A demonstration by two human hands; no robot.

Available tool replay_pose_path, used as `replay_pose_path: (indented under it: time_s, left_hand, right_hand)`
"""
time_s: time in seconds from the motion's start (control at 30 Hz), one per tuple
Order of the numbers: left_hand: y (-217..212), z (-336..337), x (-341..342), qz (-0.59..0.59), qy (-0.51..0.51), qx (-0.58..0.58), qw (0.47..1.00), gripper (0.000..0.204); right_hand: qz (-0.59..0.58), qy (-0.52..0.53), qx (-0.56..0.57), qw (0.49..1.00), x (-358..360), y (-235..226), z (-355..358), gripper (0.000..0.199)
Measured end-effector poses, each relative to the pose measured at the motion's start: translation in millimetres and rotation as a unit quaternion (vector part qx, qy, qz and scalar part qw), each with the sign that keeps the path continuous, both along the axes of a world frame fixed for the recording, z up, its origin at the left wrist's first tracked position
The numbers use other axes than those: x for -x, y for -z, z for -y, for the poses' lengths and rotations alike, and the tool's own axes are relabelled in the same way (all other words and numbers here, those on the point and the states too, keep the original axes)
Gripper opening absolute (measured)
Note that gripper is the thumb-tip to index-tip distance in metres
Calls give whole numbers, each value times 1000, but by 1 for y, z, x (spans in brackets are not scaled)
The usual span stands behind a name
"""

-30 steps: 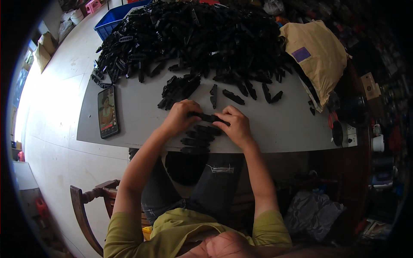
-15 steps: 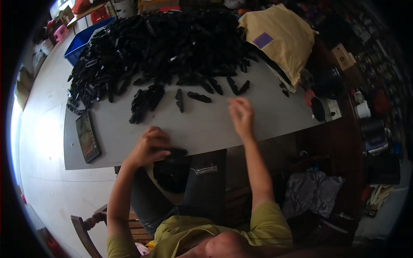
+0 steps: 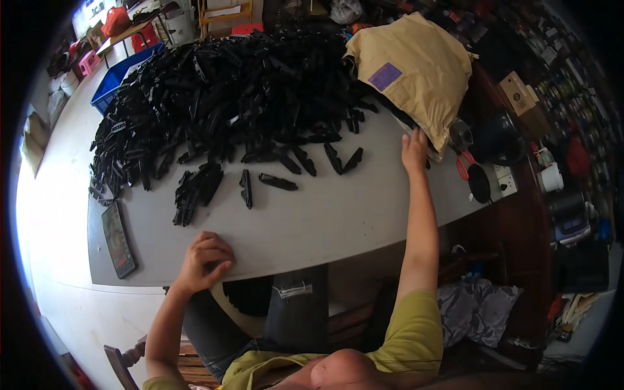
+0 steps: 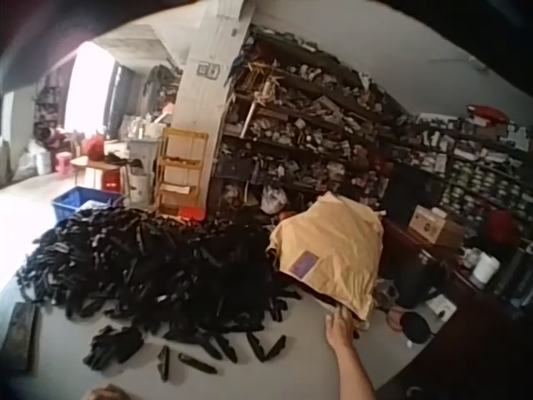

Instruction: Assemble and sort black plastic components on a workbench.

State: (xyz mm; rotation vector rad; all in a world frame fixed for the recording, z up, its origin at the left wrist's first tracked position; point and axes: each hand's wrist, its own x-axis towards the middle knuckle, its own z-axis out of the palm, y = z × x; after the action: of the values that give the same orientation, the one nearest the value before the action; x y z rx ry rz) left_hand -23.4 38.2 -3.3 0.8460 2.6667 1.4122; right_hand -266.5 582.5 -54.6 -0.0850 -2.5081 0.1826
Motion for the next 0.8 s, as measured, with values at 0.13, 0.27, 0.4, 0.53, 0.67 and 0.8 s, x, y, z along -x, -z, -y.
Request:
replay_pose_path:
  time_s: [0.13, 0.27, 0.4, 0.53, 0.67, 0.8]
  left_hand:
    - [-2, 2, -2, 5, -6, 29, 1000, 11]
    - [-1, -3, -1, 1, 4, 56, 998, 10]
    - [-3, -6, 1, 5, 6, 71, 997, 11]
    - [-4, -9, 3, -8, -1, 89, 996, 14]
    - [-4, -7, 1, -14, -7, 114, 993, 17]
    - [-5, -9, 1, -23, -7, 116, 993, 18]
  right_hand:
    - [111, 116, 83, 984, 30, -26, -13, 57]
    - [103, 190, 168, 962, 55, -21, -45, 72]
    - [71, 138, 233, 960, 69, -27, -57, 77]
    - [-16, 30, 266, 963, 68, -21, -25, 81]
    - [98, 0, 242, 965, 56, -39, 15, 84]
    - [82, -79, 243, 963, 52, -41, 26, 75]
